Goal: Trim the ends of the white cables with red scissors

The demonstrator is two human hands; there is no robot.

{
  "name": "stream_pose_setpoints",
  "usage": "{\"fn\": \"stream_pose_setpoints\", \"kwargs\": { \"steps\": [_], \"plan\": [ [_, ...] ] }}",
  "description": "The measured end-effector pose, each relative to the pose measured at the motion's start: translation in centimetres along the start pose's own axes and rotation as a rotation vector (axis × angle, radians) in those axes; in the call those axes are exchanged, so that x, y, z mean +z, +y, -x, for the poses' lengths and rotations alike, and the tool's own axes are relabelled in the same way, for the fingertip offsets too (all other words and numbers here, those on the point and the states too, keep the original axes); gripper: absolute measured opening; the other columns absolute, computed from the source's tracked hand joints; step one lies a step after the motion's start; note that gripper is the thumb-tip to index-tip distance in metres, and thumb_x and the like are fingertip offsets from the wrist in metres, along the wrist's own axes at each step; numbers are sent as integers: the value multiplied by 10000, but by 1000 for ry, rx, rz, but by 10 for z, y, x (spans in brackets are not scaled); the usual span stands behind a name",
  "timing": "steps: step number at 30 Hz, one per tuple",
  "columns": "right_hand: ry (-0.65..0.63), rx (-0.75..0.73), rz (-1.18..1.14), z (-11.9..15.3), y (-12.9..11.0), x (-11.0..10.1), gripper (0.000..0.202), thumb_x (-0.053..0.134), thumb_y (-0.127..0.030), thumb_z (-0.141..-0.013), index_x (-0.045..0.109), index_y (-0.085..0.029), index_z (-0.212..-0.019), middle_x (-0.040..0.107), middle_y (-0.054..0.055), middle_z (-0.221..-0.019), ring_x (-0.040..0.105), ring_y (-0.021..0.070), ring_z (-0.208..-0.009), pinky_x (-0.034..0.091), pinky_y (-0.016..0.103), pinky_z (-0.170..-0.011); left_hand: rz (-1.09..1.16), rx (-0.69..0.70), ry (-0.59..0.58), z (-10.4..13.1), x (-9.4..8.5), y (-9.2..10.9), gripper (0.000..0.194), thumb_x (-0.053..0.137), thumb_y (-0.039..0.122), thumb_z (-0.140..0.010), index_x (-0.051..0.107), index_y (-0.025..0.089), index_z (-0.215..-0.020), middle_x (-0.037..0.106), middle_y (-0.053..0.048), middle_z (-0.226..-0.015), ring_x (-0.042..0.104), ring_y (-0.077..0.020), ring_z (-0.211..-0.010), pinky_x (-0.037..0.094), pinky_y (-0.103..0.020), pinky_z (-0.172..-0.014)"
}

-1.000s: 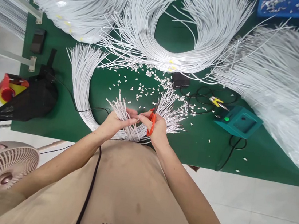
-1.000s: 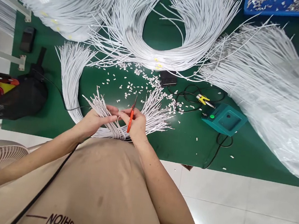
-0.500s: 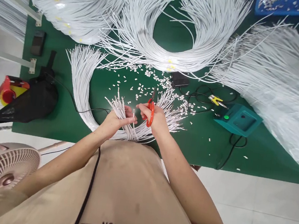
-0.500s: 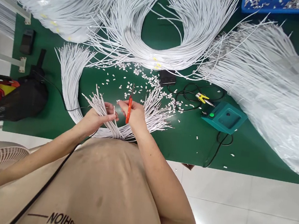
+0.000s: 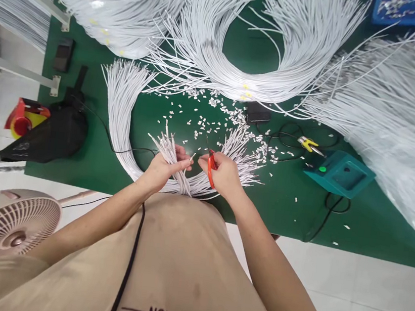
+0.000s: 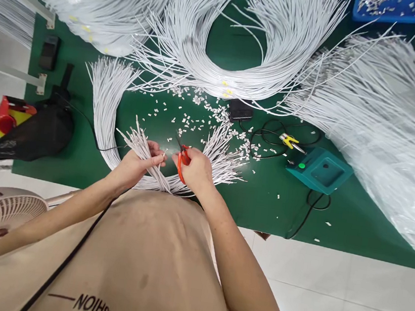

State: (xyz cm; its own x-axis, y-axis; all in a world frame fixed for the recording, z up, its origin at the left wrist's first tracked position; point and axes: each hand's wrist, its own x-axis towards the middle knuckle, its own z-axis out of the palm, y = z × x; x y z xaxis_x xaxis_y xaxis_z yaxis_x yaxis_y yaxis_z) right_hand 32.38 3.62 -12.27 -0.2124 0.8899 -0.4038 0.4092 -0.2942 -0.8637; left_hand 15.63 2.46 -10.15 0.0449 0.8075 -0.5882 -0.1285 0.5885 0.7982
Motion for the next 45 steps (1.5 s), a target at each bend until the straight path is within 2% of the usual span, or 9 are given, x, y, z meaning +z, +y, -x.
{"fn": "stream_pose_setpoints", "kwargs": {
  "steps": [3,7,15,22,28,34,40,42,45],
  "plan": [
    [-38,-55,338,6,6,-1,218,541,-375,-766,640,-181,-751,611,35,-782,548,134,-697,352,231,-599,18,18,-14,-1,1,1,306,733,220,-619,489,166,-794,601,17,-731,601,-121,-667,442,-263,-678],
    [-59,-98,519,12,1,1,245,501,-402,-798,631,-200,-750,603,23,-761,549,134,-684,325,234,-574,3,33,-28,-1,2,1,292,724,222,-628,478,168,-774,579,26,-724,587,-112,-654,429,-259,-672],
    [-72,-111,671,12,-12,0,253,481,-367,-817,654,-188,-769,639,50,-786,575,176,-746,347,273,-666,-56,36,-13,0,3,2,314,722,274,-619,470,175,-779,581,30,-701,587,-124,-649,431,-280,-682],
    [-67,-112,706,12,-11,-1,261,474,-378,-820,654,-192,-785,632,57,-795,563,185,-755,342,274,-632,-176,72,37,2,4,2,323,738,286,-590,486,177,-760,590,27,-701,578,-135,-654,431,-283,-667],
    [-32,-155,747,13,-7,1,250,482,-360,-819,652,-180,-788,628,59,-782,557,188,-760,343,279,-635,-114,54,-44,2,4,3,286,700,278,-650,450,173,-741,626,-5,-715,608,-147,-667,451,-300,-690],
    [-56,-155,729,13,-7,0,271,463,-377,-831,652,-185,-804,629,60,-794,557,189,-776,348,274,-636,-108,15,-80,2,2,3,272,666,295,-689,421,179,-711,648,-28,-750,589,-128,-619,440,-270,-613],
    [-96,-113,659,12,-3,-3,242,502,-371,-799,648,-181,-767,620,64,-802,553,177,-763,350,261,-632,-116,25,-80,2,2,5,275,651,316,-697,408,186,-712,627,-8,-680,531,-105,-546,399,-245,-544],
    [-85,-78,517,10,-1,-4,246,521,-387,-775,640,-180,-721,605,47,-761,539,159,-707,347,251,-603,-114,16,-91,1,1,5,276,643,312,-705,397,188,-711,631,-14,-695,520,-102,-544,392,-243,-538],
    [-30,-17,68,4,-1,-5,249,523,-387,-762,638,-167,-781,591,19,-737,514,130,-655,363,236,-597,-102,7,-131,1,1,5,285,639,306,-711,378,190,-705,632,-22,-706,509,-101,-550,389,-244,-535]
  ]
}}
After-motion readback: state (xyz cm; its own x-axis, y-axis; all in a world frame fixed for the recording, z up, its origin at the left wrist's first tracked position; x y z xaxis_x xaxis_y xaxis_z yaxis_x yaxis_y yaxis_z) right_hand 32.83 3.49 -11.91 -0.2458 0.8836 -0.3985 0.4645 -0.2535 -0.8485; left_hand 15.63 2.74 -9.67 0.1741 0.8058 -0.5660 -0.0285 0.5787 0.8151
